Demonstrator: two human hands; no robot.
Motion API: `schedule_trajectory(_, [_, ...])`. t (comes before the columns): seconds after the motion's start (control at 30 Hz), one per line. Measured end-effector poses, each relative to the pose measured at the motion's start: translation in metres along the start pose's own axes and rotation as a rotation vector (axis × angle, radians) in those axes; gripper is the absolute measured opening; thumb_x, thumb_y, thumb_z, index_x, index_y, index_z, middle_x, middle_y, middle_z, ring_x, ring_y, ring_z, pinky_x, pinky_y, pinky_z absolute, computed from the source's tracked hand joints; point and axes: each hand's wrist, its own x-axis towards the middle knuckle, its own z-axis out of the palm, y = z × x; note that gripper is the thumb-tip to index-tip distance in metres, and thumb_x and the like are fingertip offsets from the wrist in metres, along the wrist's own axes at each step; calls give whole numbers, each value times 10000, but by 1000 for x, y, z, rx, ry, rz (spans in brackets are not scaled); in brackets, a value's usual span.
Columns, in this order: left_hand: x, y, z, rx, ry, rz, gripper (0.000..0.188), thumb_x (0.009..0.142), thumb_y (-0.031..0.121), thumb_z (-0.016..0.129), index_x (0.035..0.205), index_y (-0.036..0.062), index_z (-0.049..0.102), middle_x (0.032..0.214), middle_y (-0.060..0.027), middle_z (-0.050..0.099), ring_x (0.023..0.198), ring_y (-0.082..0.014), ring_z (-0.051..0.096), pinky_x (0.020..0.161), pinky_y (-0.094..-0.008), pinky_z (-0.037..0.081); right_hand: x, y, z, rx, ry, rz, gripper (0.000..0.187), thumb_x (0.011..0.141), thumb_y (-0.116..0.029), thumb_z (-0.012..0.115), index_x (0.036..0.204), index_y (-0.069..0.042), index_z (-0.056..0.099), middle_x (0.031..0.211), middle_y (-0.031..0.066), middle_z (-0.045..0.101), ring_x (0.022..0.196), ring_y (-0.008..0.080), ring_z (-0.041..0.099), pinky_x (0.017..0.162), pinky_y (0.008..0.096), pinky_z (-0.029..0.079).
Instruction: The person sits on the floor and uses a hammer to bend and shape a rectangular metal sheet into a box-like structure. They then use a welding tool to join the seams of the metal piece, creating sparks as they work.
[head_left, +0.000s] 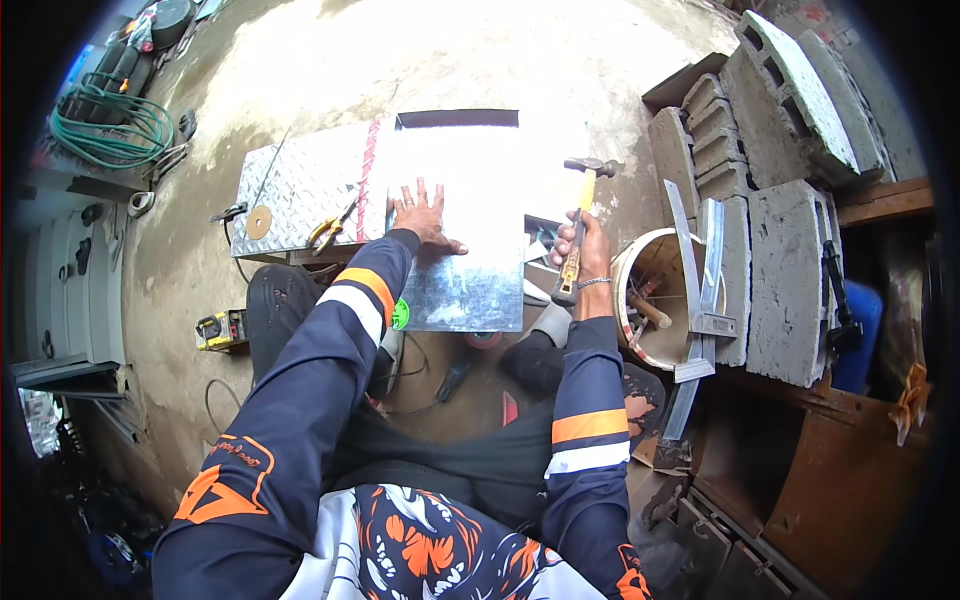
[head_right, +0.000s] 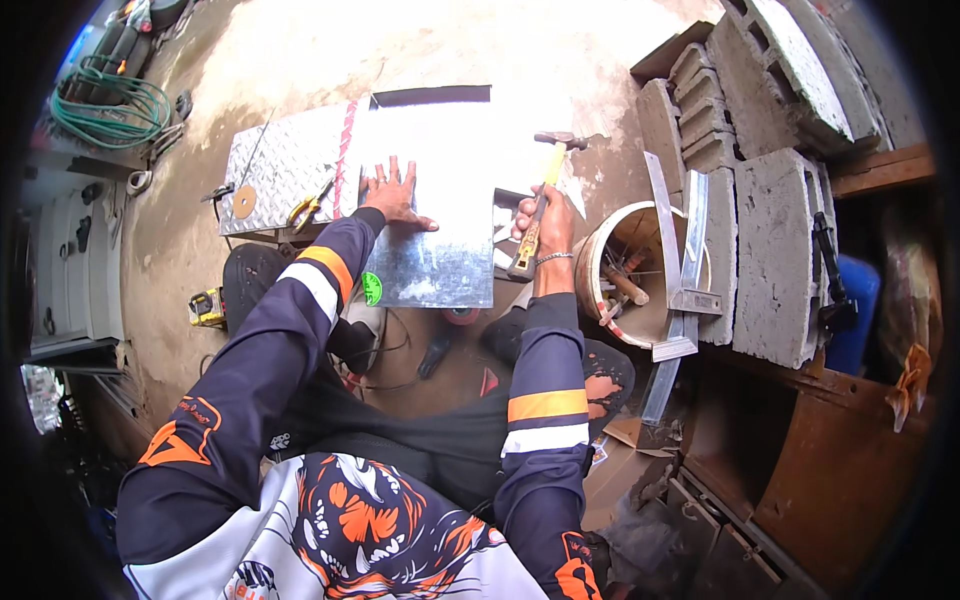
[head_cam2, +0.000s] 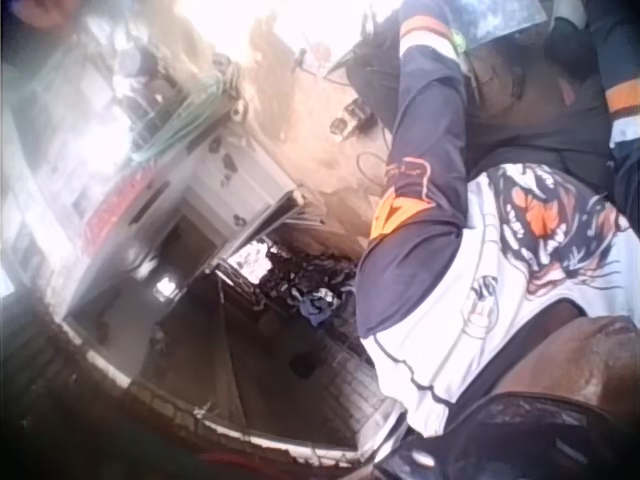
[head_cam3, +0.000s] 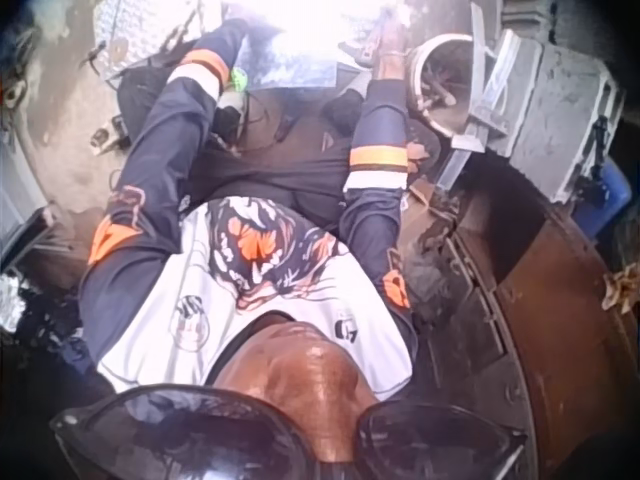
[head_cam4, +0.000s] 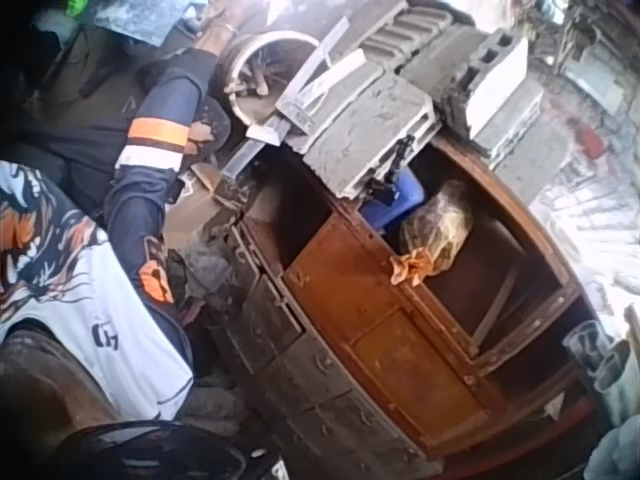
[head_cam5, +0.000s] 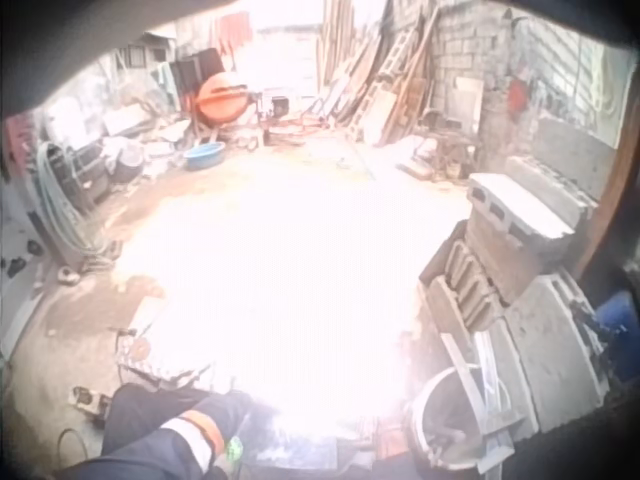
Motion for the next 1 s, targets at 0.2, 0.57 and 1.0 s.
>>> schedule_trajectory(0.2, [0,2,2,-3,-17,-24,1572,463,876,772,1612,97,33,1609,-366,-41,1457,-616,-14,1138,-724,118,-42,3,-22,54,-12,-1,336,1045,-338,382,1173,-40,470,667,22,468,475,151,477,406,332,423])
schedule_trajectory(0.57, [-5,-5,-3,-22,-19,-1,1533,502,842,785,1614,115,21,1619,-346,-45,1467,-597,-16,1152,-711,84,-133,37,-34,28,78,89,351,1043,-367,409,1174,-51,489,641,11,448,454,148,474,388,343,426])
schedule_trajectory(1.0, [-3,-13,-1,20,-4,9,1537,490,848,786,1611,91,56,1610,-363,8,1467,-598,16,1168,-677,131,-126,42,-23,7,96,100,370,1020,-369,436,1205,-50,459,644,49,462,453,185,484,391,372,427])
